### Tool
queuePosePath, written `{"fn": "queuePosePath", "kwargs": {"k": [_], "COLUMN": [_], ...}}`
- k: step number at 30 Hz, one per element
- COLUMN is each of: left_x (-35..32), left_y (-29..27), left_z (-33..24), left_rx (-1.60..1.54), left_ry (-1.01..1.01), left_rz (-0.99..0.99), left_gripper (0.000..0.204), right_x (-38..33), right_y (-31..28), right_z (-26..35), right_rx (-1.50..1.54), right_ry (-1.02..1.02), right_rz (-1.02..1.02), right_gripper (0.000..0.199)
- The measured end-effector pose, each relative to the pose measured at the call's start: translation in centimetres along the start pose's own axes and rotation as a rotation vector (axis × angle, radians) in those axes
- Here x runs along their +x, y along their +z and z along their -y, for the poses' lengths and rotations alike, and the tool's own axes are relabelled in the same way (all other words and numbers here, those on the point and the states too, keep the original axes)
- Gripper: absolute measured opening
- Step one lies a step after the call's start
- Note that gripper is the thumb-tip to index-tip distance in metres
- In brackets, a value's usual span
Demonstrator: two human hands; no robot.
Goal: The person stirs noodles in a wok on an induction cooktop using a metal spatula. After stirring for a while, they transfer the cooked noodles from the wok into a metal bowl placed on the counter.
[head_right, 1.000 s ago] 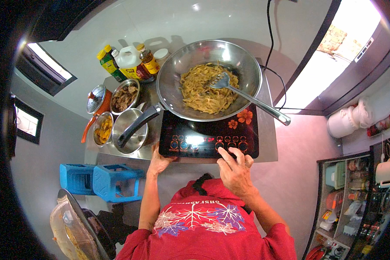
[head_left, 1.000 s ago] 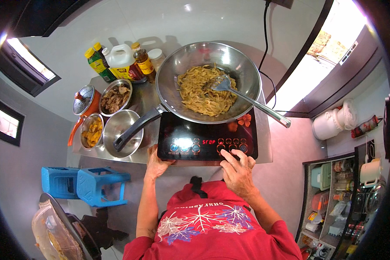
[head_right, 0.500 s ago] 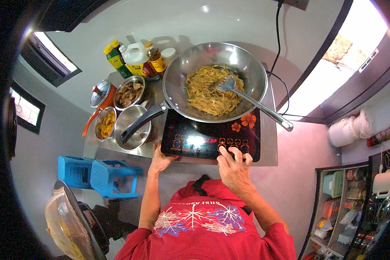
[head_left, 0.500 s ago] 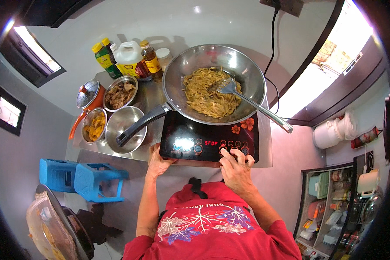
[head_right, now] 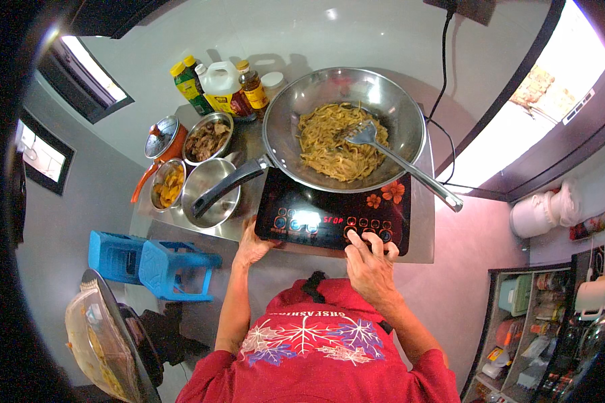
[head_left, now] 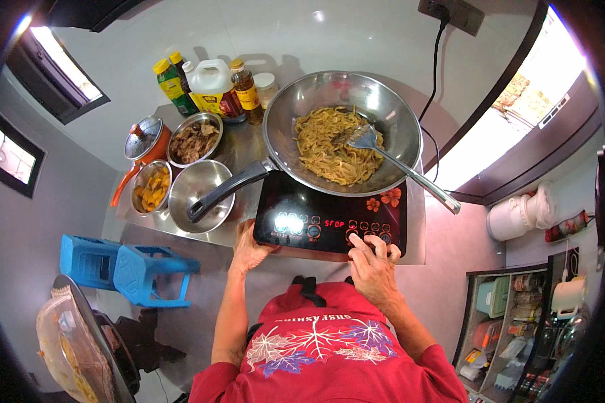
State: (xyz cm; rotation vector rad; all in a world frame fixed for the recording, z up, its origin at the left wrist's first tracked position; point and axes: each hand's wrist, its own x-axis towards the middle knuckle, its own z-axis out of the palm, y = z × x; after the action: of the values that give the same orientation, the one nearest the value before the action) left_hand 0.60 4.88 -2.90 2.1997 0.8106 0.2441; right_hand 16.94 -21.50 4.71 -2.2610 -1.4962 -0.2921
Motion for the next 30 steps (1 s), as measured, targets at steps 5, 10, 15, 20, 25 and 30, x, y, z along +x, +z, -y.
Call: {"fn": "queuePosePath", "kwargs": {"k": [5,10,15,20,25,30], "left_x": [-0.2,0.0,-0.1,-0.3,-0.2,-0.2], "left_y": [-0.2,-0.2,0.0,-0.4,-0.1,-0.1], "left_z": [-1.0,-0.8,-0.7,-1.3,-0.9,-0.9], "left_rx": [-0.026,-0.017,-0.011,-0.001,-0.012,-0.044], "left_ry": [-0.032,0.014,-0.003,-0.021,-0.007,-0.031], "left_rz": [-0.02,-0.028,-0.047,-0.036,-0.037,-0.028], "left_gripper": [0.068,0.07,0.07,0.069,0.071,0.07], "right_x": [0.1,-0.1,-0.6,-1.1,-1.4,-0.4], "right_y": [-0.1,-0.6,-0.6,-0.4,-0.2,-0.6], "right_z": [-0.1,0.0,0.0,0.2,0.8,0.5], "right_rx": [0.023,0.041,0.054,0.074,0.094,0.081], "right_ry": [-0.006,0.025,0.036,0.06,0.069,0.048], "right_rz": [-0.006,-0.065,-0.062,-0.066,-0.066,-0.073], "right_gripper": [0.02,0.019,0.018,0.018,0.017,0.02]}}
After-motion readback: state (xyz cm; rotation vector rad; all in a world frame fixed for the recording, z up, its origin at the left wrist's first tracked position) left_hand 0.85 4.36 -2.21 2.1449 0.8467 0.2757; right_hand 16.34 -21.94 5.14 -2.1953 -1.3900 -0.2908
